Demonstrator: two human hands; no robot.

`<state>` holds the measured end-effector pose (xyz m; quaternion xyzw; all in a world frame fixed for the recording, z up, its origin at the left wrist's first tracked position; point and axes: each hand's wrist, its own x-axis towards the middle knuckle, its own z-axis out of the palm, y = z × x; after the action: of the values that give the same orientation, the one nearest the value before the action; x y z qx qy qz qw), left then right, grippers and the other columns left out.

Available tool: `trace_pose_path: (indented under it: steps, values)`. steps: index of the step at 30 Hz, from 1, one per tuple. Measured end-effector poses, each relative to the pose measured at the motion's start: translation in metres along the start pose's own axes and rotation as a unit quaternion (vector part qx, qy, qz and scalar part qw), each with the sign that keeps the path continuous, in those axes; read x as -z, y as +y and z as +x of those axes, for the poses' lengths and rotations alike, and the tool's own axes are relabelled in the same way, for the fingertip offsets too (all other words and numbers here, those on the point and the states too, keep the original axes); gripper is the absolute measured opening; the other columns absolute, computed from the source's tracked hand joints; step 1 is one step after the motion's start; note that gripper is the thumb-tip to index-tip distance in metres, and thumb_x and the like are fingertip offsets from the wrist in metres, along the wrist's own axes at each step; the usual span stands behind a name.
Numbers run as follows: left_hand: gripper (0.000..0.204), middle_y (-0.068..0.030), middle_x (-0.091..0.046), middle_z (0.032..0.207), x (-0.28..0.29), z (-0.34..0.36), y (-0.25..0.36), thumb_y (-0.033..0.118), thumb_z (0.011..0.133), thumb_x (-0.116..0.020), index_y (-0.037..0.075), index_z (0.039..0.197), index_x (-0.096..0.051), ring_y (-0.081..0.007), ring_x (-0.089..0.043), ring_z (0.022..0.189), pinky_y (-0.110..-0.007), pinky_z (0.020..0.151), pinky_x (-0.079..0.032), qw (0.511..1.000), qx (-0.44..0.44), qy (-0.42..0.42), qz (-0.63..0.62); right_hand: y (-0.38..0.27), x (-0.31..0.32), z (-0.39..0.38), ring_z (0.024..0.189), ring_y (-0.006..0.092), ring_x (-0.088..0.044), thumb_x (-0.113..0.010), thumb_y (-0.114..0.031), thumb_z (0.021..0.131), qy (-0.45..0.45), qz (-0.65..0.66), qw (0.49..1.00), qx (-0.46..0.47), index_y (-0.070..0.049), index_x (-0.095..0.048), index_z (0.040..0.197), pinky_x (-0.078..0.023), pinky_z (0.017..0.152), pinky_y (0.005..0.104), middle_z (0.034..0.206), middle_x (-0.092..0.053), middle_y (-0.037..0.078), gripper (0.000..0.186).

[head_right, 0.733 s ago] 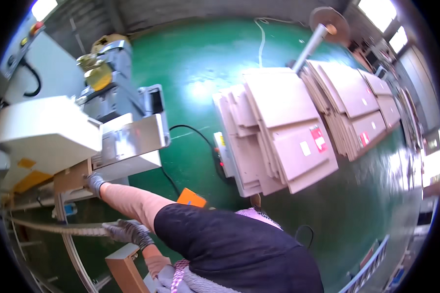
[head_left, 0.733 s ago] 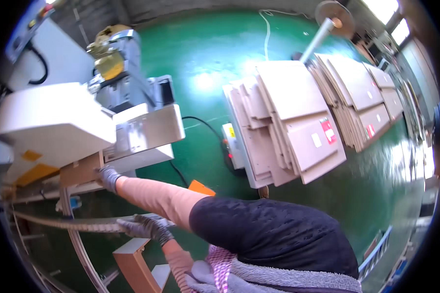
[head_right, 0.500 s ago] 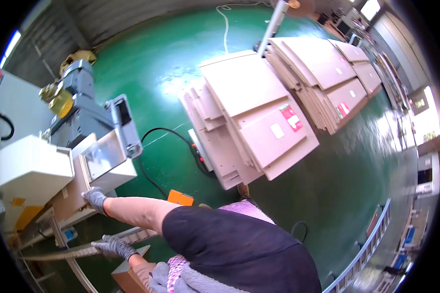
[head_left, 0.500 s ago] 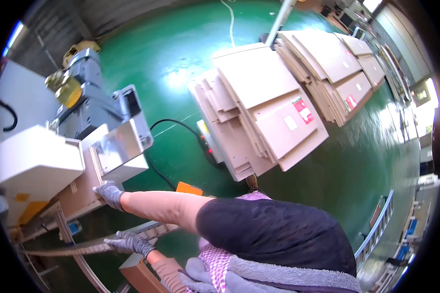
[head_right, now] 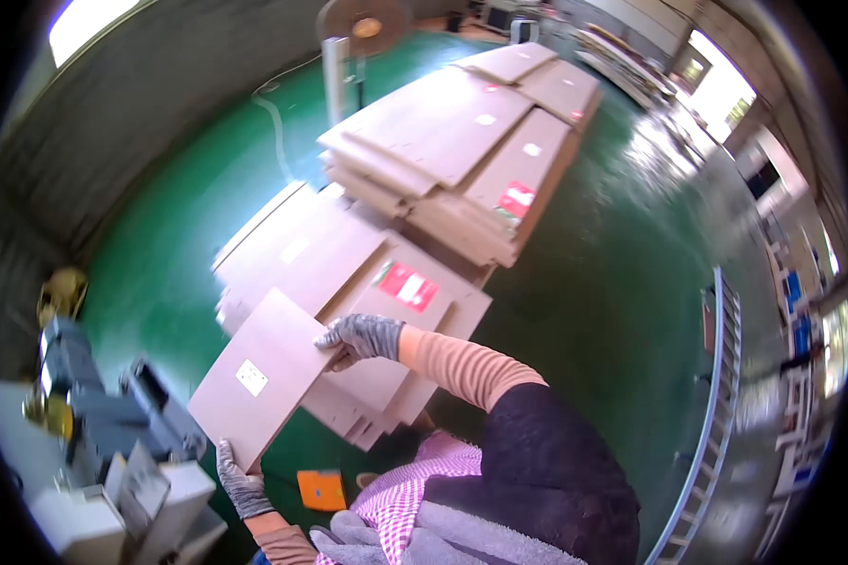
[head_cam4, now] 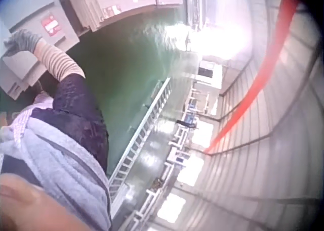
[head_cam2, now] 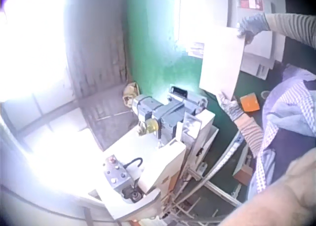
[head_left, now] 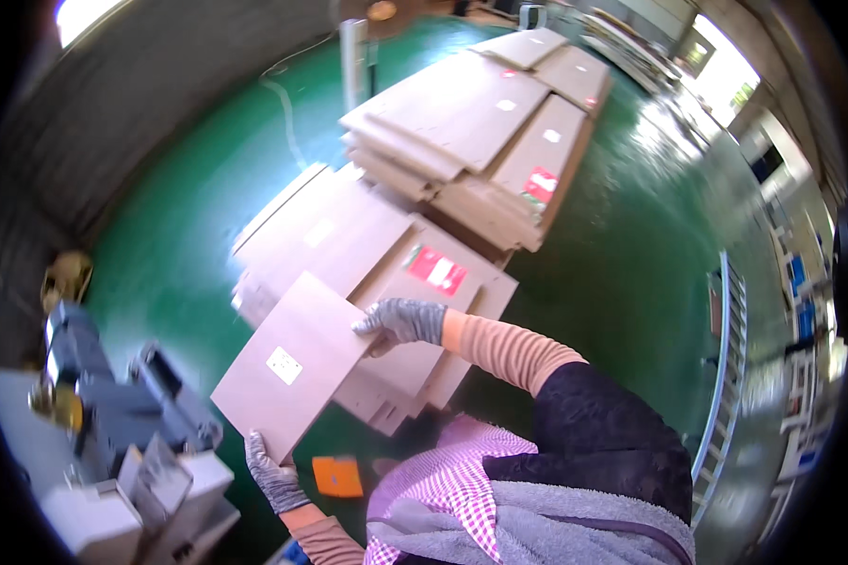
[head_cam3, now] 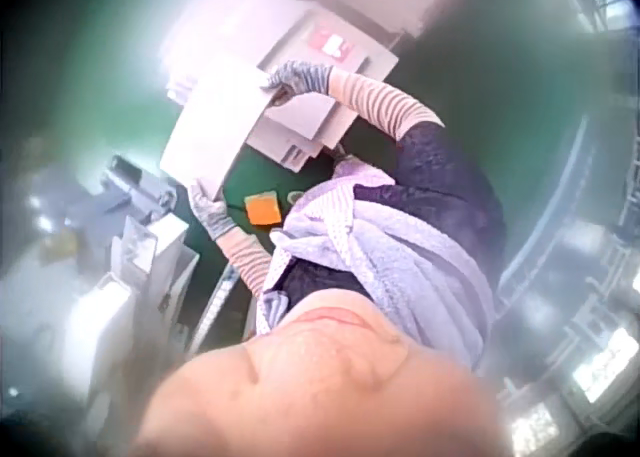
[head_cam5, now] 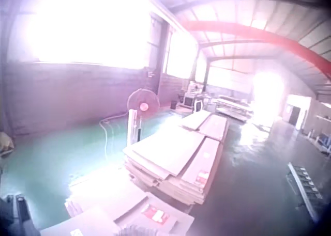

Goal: The person feeds wooden boards into an edge banding machine, retrieves the processed boards, and stacks them onto a pile.

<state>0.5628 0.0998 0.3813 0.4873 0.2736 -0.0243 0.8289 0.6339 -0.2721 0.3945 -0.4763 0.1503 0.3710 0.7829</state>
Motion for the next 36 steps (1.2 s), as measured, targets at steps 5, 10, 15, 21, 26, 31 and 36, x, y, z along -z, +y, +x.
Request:
trace_pose_path:
  steps: [5, 10, 15, 21, 26, 31, 36]
  values:
    - [0.034, -0.0104, -0.062, 0.102, -0.11, 0.104, -0.094, 0.027, 0.093, -0.058, -0.002, 0.111, -0.057, -0.0163, -0.062, 0.088, -0.033, 0.069, -0.056, 0.997, 0.03, -0.057, 0.04, -0.066, 0.117, 0.031, 0.093, 0.0309, -0.066, -0.066, -0.035, 0.08, 0.269, -0.31, 0.904, 0.118, 0.002, -0.063, 0.106, -0.052, 0.082, 0.0386, 0.101, -0.067, 0.019, 0.045]
    - [0.026, -0.0104, -0.06, 0.088, -0.194, 0.171, -0.136, 0.02, 0.093, -0.049, -0.004, 0.097, -0.058, -0.0203, -0.058, 0.083, -0.038, 0.07, -0.049, 0.818, -0.329, -0.164, 0.442, -0.115, 0.199, 0.071, 0.101, 0.0365, -0.061, -0.068, -0.043, 0.069, 0.385, -0.514, 0.743, 0.188, 0.002, -0.063, 0.109, -0.047, 0.091, 0.0411, 0.107, -0.064, 0.025, 0.06]
    - [0.06, -0.0264, -0.051, 0.128, -0.214, 0.197, -0.112, 0.032, 0.079, -0.062, 0.001, 0.129, -0.049, -0.0401, -0.051, 0.112, -0.042, 0.097, -0.041, 0.729, -0.285, 0.037, 0.622, -0.152, 0.154, 0.091, 0.122, 0.0375, -0.046, -0.072, -0.055, 0.068, 0.297, -0.732, 0.6, 0.125, -0.011, -0.05, 0.129, -0.037, 0.102, 0.0459, 0.129, -0.05, 0.023, 0.078]
    - [0.03, -0.0191, -0.049, 0.099, -0.151, 0.111, -0.086, 0.021, 0.076, -0.06, 0.004, 0.099, -0.052, -0.036, -0.052, 0.091, -0.045, 0.079, -0.046, 0.602, -0.458, 0.108, 0.645, -0.099, 0.136, 0.137, 0.14, 0.0393, -0.019, -0.061, -0.054, 0.08, 0.319, -0.729, 0.571, 0.203, -0.015, -0.038, 0.142, -0.014, 0.114, 0.0462, 0.148, -0.024, 0.025, 0.077]
    - [0.042, -0.0201, -0.05, 0.131, -0.073, -0.027, -0.12, 0.021, 0.09, -0.056, 0.0, 0.126, -0.051, -0.0324, -0.044, 0.126, -0.038, 0.106, -0.035, 0.763, -0.292, -0.045, 0.574, -0.103, 0.171, 0.102, 0.133, 0.0389, -0.032, -0.059, -0.051, 0.082, 0.324, -0.773, 0.504, 0.208, -0.001, -0.04, 0.137, -0.025, 0.111, 0.0451, 0.14, -0.039, 0.025, 0.077]
    - [0.033, -0.0175, -0.058, 0.123, 0.032, -0.165, -0.045, 0.014, 0.092, -0.053, 0.001, 0.123, -0.056, -0.0305, -0.057, 0.113, -0.036, 0.097, -0.046, 0.757, -0.338, 0.109, 0.549, -0.082, 0.109, 0.111, 0.134, 0.0381, -0.033, -0.066, -0.036, 0.081, 0.385, -0.783, 0.454, 0.18, -0.004, -0.044, 0.137, -0.025, 0.112, 0.0421, 0.141, -0.039, 0.027, 0.068]
    - [0.026, -0.0163, -0.065, 0.11, 0.121, -0.237, 0.011, 0.007, 0.091, -0.052, 0.0, 0.114, -0.061, -0.0276, -0.064, 0.099, -0.034, 0.089, -0.05, 0.705, -0.38, 0.443, 0.403, 0.008, 0.009, 0.173, 0.119, 0.027, -0.05, -0.062, -0.018, 0.089, 0.088, -0.532, 0.752, 0.378, -0.002, -0.05, 0.131, -0.037, 0.103, 0.0352, 0.127, -0.054, 0.017, 0.046]
